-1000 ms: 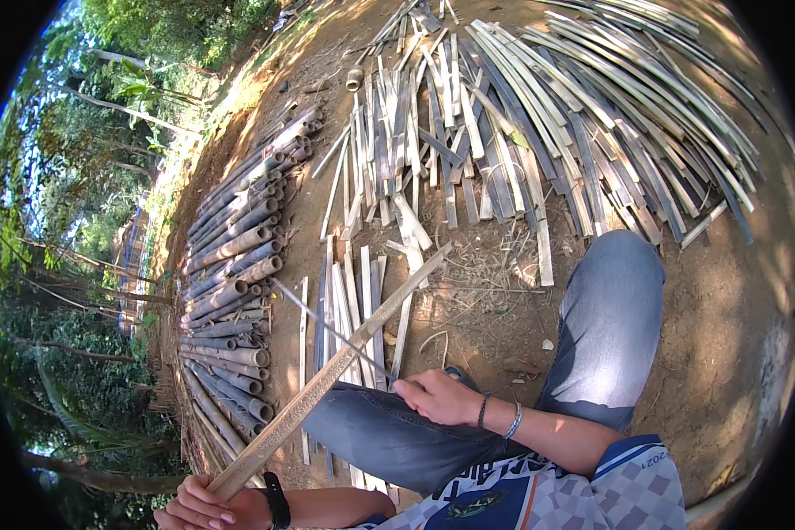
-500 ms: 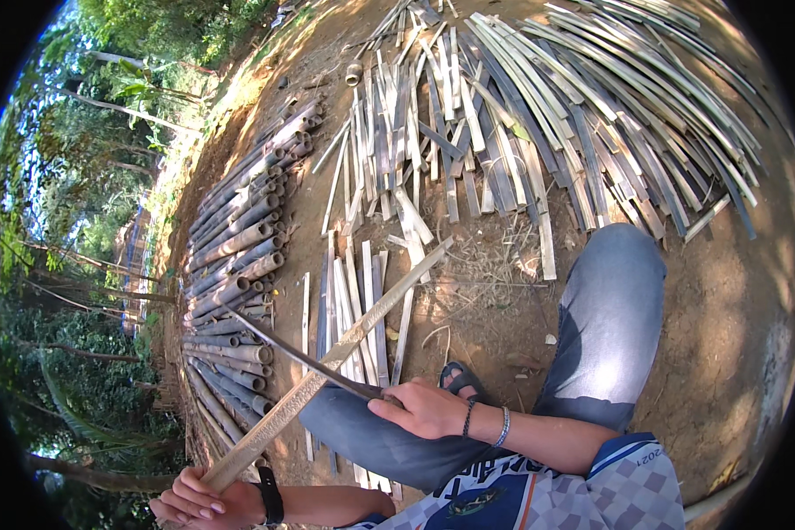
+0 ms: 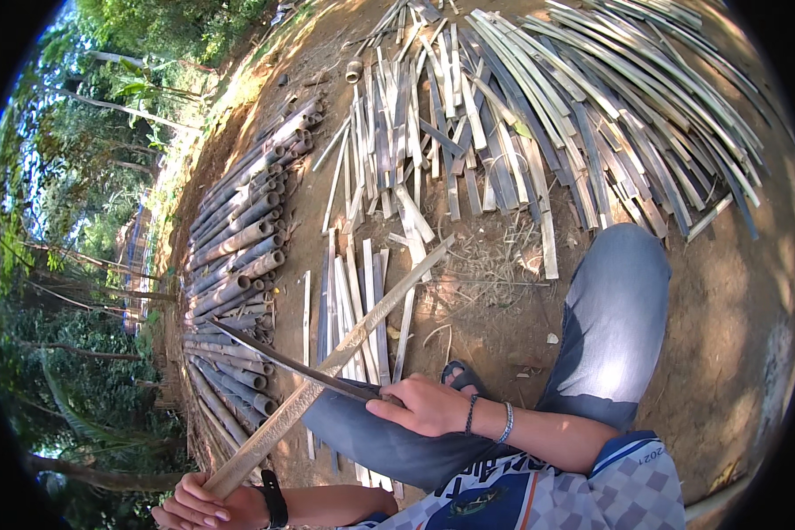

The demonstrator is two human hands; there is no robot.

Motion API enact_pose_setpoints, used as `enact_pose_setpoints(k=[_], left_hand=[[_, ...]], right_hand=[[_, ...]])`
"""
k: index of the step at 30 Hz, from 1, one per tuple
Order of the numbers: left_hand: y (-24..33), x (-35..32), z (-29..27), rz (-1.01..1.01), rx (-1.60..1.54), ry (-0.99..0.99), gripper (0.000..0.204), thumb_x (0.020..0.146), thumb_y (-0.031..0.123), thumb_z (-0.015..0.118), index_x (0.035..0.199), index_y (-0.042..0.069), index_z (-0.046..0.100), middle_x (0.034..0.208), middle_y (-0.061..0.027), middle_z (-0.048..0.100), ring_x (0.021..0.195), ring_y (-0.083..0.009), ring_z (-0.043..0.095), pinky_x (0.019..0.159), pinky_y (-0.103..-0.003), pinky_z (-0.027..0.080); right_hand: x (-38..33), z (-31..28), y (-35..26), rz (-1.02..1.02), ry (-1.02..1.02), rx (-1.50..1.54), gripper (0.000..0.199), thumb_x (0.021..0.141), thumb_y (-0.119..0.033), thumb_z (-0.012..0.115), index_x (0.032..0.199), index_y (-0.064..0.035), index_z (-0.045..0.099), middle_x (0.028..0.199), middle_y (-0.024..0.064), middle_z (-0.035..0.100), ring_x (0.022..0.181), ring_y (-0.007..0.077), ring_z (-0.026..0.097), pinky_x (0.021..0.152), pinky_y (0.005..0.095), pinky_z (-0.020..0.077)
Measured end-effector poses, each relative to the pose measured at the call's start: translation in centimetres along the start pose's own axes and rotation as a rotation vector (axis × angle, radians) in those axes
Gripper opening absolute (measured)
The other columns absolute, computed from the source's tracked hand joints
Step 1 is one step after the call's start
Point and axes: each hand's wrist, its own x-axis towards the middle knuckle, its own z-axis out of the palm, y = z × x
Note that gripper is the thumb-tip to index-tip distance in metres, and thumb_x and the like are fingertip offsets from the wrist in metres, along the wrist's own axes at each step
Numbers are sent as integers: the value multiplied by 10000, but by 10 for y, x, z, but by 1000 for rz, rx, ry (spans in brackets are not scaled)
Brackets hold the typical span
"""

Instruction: The person shaves and smooths a long thin strip of bamboo using a knife while sitting outdoors near piles of bamboo poles.

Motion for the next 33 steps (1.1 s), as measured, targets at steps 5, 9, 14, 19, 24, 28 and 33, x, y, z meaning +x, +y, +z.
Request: enact_pose_setpoints(k=[5,9,14,19,24,28,33], left_hand=[[-4,-1,3,21,9,86,662,905,677,262,740,58,430,487,-54,419,374,-157,413,424,-264,370],[4,-2,-3,-6,39,14,654,913,666,254,747,61,437,492,-51,420,378,-154,417,433,-261,380],[-1,0,-4,20,22,-14,653,922,652,244,755,54,446,513,-50,432,385,-152,423,437,-256,382],[3,-2,-5,18,54,23,646,925,642,253,754,50,444,506,-46,421,383,-147,413,429,-262,371],[-5,1,2,13,-25,-10,642,917,652,274,759,53,441,482,-39,401,377,-144,398,424,-270,363],[-3,0,-2,15,37,84,645,904,671,287,752,64,443,469,-37,401,370,-135,390,423,-262,357],[-1,0,-4,26,11,76,650,898,680,290,763,64,448,475,-43,412,370,-136,391,428,-261,360]], right_hand=[[12,-8,74,287,186,183,565,951,-471,436,670,6,553,509,80,516,484,186,505,516,358,423],[7,0,40,286,104,217,540,952,-446,448,691,10,571,523,103,541,497,234,552,526,367,432],[9,-9,37,77,143,-39,542,949,-434,448,740,42,600,580,203,553,560,355,571,570,413,442],[14,-4,64,384,119,239,541,953,-444,435,688,8,567,538,107,527,521,214,532,548,372,432],[9,-5,52,130,127,44,551,952,-448,439,667,10,551,525,103,513,516,204,529,540,371,425],[19,-9,75,229,194,123,549,953,-445,445,665,11,546,520,103,508,509,199,522,529,369,421],[13,-7,59,291,83,230,544,950,-440,452,697,27,567,531,130,523,509,234,525,533,381,426]])
